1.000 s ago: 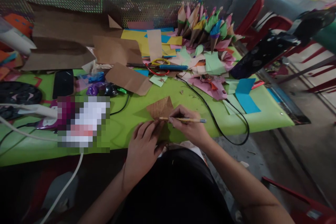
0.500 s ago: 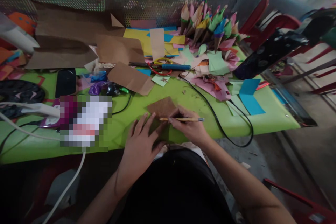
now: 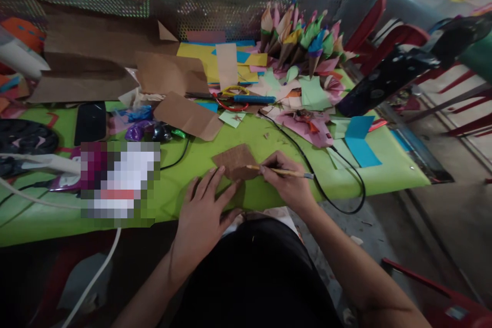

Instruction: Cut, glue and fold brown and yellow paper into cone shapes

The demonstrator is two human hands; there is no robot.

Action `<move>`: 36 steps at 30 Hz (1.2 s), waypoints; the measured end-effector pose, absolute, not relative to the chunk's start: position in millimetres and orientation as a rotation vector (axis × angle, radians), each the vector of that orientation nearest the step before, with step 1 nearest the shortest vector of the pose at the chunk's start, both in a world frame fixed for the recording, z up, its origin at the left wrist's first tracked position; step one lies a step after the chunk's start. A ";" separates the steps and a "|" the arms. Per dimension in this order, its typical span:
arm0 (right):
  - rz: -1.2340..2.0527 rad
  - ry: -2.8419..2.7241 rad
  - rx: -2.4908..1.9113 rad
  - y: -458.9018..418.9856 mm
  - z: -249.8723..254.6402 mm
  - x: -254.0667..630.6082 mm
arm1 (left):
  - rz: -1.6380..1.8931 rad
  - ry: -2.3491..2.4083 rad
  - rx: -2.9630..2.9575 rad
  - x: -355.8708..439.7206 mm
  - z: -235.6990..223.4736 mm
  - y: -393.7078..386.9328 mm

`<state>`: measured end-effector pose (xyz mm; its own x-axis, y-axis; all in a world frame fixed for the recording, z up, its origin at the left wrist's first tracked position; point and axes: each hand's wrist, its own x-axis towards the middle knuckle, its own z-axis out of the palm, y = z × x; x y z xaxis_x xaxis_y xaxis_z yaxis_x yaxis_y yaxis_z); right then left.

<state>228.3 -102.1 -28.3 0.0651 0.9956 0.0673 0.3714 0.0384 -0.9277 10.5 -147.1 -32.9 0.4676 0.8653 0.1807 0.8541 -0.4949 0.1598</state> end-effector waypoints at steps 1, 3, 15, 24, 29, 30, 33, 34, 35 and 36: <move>0.880 -1.420 -1.481 -101.5 -29.0 232.5 | 0.372 1.555 2.652 10.5 -32.6 -146.9; 0.806 -1.382 -1.501 -100.7 -29.5 239.8 | 0.374 1.558 2.652 10.5 -31.8 -146.7; 0.987 -1.506 -1.375 -112.7 -12.9 221.5 | 0.392 1.568 2.660 11.4 -34.0 -147.8; 1.049 -1.624 -1.374 -109.6 -18.4 209.4 | 0.387 1.576 2.650 11.7 -34.6 -149.0; 0.997 -1.613 -1.419 -109.6 -19.1 213.3 | 0.397 1.565 2.642 11.4 -34.7 -148.2; 0.983 -1.602 -1.427 -109.5 -19.9 215.7 | 0.398 1.563 2.640 11.4 -34.6 -148.0; 0.922 -1.532 -1.463 -108.8 -23.9 225.9 | 0.402 1.562 2.639 11.4 -33.8 -147.4; 0.900 -1.500 -1.474 -108.3 -25.5 230.1 | 0.403 1.562 2.639 11.4 -33.5 -147.2; 0.881 -1.469 -1.482 -107.7 -26.8 234.4 | 0.405 1.562 2.641 11.4 -33.2 -147.1; 0.862 -1.441 -1.488 -107.1 -27.8 238.6 | 0.406 1.563 2.643 11.4 -33.1 -147.0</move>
